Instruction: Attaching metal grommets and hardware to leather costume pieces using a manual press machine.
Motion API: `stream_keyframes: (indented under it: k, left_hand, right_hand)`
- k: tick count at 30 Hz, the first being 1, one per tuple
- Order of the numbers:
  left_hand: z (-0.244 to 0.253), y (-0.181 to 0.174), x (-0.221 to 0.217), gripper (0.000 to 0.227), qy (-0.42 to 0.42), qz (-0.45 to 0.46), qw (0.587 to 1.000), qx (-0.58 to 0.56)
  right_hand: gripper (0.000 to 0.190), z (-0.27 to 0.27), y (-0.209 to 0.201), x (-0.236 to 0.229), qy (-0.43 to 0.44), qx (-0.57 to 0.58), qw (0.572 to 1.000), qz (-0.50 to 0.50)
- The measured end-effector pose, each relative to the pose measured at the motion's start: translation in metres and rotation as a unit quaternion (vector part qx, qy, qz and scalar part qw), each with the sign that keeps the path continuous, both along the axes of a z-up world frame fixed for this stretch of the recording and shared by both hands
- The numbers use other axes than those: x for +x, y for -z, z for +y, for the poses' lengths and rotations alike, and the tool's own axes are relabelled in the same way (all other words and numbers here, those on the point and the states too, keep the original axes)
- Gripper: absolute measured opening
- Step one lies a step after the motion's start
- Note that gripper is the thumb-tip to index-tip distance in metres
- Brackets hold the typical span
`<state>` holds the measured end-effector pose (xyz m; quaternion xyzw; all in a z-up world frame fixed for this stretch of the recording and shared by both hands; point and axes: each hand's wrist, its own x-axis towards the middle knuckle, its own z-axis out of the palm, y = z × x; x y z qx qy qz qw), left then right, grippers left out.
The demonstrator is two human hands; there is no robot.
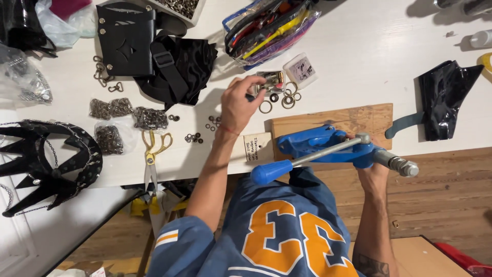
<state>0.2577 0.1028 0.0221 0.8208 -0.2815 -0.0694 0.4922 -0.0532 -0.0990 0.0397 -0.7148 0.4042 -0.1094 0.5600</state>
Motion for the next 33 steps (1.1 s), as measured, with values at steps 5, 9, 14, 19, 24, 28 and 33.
stream_keyframes:
  k: [5, 9, 14, 19, 24, 28, 33]
  left_hand:
    - [-0.017, -0.004, 0.003, 0.028, 0.06, -0.045, 0.997, 0.027]
    - [-0.009, -0.015, -0.006, 0.029, 0.066, 0.044, 0.993, -0.092]
    - [0.029, -0.002, -0.05, 0.024, 0.028, 0.191, 0.97, -0.148]
    - [0.075, 0.035, -0.142, 0.021, -0.014, 0.333, 0.912, -0.241]
    - [0.06, -0.024, -0.221, 0.026, -0.05, 0.366, 0.86, -0.351]
    - [0.048, -0.042, -0.245, 0.025, -0.11, 0.311, 0.877, -0.349]
    - [0.045, -0.002, -0.187, 0.022, -0.2, 0.143, 0.949, -0.197]
  right_hand:
    - [0.029, 0.004, -0.005, 0.004, -0.018, -0.032, 0.998, -0.056]
    - [0.028, 0.005, 0.008, -0.002, -0.014, -0.074, 0.995, -0.057]
    - [0.029, -0.006, 0.023, -0.016, -0.041, -0.091, 0.993, -0.059]
    - [0.031, -0.031, 0.042, -0.027, -0.108, -0.103, 0.986, -0.077]
    - [0.024, -0.047, 0.033, -0.021, -0.17, -0.076, 0.977, -0.109]
    - [0.013, -0.054, 0.021, -0.02, -0.231, -0.068, 0.967, -0.09]
    - [0.009, -0.059, 0.025, -0.016, -0.242, -0.181, 0.953, 0.003]
